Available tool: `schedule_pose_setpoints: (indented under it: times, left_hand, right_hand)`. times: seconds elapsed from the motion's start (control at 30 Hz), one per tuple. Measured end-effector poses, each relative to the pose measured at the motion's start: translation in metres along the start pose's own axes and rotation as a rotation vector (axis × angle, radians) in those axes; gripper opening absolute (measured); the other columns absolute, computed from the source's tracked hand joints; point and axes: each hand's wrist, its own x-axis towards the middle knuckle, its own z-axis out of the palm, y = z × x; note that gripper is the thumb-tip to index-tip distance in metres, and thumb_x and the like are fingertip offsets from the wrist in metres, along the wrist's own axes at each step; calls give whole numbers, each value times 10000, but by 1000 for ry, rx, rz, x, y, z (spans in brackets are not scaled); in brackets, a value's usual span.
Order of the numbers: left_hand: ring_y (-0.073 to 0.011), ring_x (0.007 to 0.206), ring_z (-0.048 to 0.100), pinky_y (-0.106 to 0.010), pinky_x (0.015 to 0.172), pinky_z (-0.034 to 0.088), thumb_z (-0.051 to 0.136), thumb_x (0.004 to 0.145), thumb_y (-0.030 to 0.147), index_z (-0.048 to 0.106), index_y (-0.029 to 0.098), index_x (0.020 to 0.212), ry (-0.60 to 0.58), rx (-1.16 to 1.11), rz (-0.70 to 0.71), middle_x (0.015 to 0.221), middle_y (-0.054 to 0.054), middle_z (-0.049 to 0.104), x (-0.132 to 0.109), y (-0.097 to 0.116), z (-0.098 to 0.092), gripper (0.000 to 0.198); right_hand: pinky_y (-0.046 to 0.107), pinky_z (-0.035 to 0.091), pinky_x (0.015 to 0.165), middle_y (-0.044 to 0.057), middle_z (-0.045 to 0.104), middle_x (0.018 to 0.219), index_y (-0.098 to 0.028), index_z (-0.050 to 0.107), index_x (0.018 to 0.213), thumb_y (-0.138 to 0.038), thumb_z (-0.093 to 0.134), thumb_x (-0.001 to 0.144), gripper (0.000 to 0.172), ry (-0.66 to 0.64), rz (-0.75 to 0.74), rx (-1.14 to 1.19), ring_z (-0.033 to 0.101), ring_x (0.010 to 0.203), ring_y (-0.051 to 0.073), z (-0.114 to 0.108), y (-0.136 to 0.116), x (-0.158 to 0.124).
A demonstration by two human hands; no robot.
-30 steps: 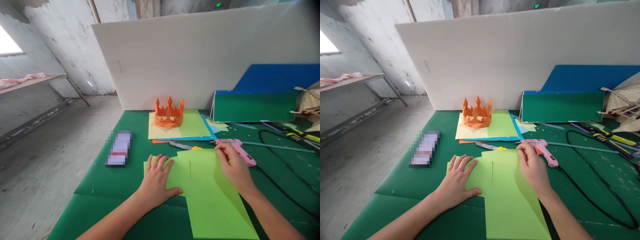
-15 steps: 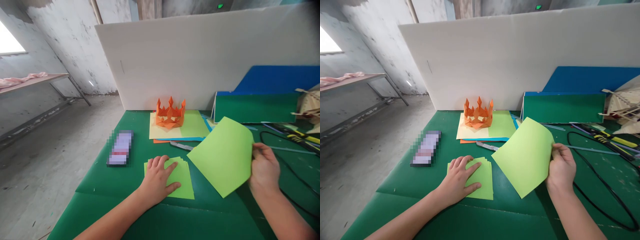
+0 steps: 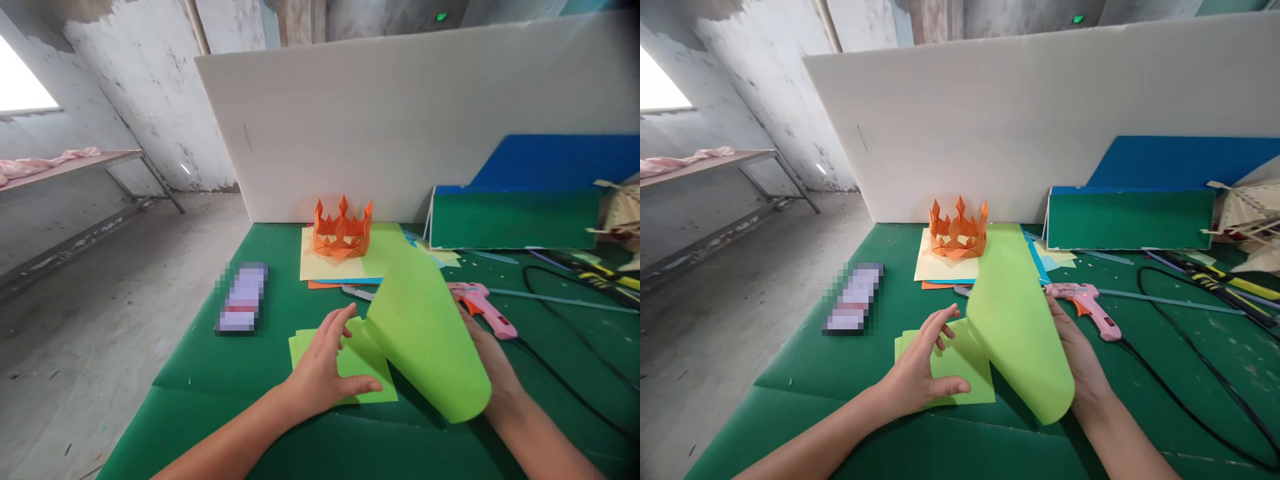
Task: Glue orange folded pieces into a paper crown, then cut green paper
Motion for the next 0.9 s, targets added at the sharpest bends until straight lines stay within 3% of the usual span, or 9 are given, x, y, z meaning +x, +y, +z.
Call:
schedule_pose_setpoints:
  times: [0.07,0.13,0.23,0.37,0.47,0.53,0.63,0.73,0.9]
  left_hand:
    - [-226,982,554,-346,767,509,735,742,449,355,223,1417,35,-96,-20,1332,-154,484,2,3,0,806]
    - [-223,923,560,-344,755,499,710,767,406,593,173,1145,90,-133,-76,1104,-125,605,5,6,-1,458]
    - [-226,874,605,-359,786,505,689,783,416,640,162,875,122,-394,-240,909,-92,659,8,11,-6,275]
    - [-257,923,677,-384,804,545,759,733,390,571,201,1170,53,-915,-486,1120,-111,677,6,15,-15,513]
    - [-267,853,708,-391,755,570,816,677,296,554,195,1225,20,-971,-634,1105,-131,698,5,13,-21,616]
    - [-266,814,716,-393,745,579,827,654,219,590,170,1170,74,-973,-655,1059,-133,716,7,11,-25,570]
    - [-265,780,723,-398,741,590,779,693,168,611,145,1125,304,-1094,-663,990,-127,733,14,7,-33,464]
    - [-261,792,724,-381,758,594,676,794,212,608,95,1142,439,-1292,-771,973,-150,731,20,2,-36,374]
    - [-280,887,713,-427,844,572,605,847,228,587,84,1194,371,-1440,-826,1062,-159,714,21,-8,-22,376]
  right_hand:
    - [428,596,740,56,727,1095,-323,611,1171,-531,529,864,380,8,123,176,706,954,278,7,-3,-2]
    - [429,594,771,52,708,1149,-329,617,1175,-479,628,811,394,3,219,326,702,969,273,10,-6,-2]
    - [424,587,798,54,702,1161,-321,613,1208,-437,629,826,399,-35,238,357,702,969,258,12,-6,1]
    - [410,569,844,50,699,1164,-305,607,1228,-446,566,883,375,-60,174,262,687,997,240,14,-4,2]
    - [403,563,850,63,665,1227,-321,499,1344,-444,552,900,464,-151,178,277,669,1037,236,18,-4,-1]
    - [417,558,856,67,623,1288,-371,298,1460,-454,493,931,570,-195,153,305,660,1055,230,21,-4,-4]
    - [447,532,903,83,562,1351,-402,56,1502,-441,399,973,631,-221,39,247,651,1065,215,27,-2,-9]
    - [465,497,955,97,567,1293,-369,129,1471,-372,407,981,563,-309,-92,82,642,1069,211,32,3,-14]
    - [446,500,951,104,534,1207,-304,284,1303,-267,370,981,335,-436,-217,-193,611,1118,212,34,6,-19]
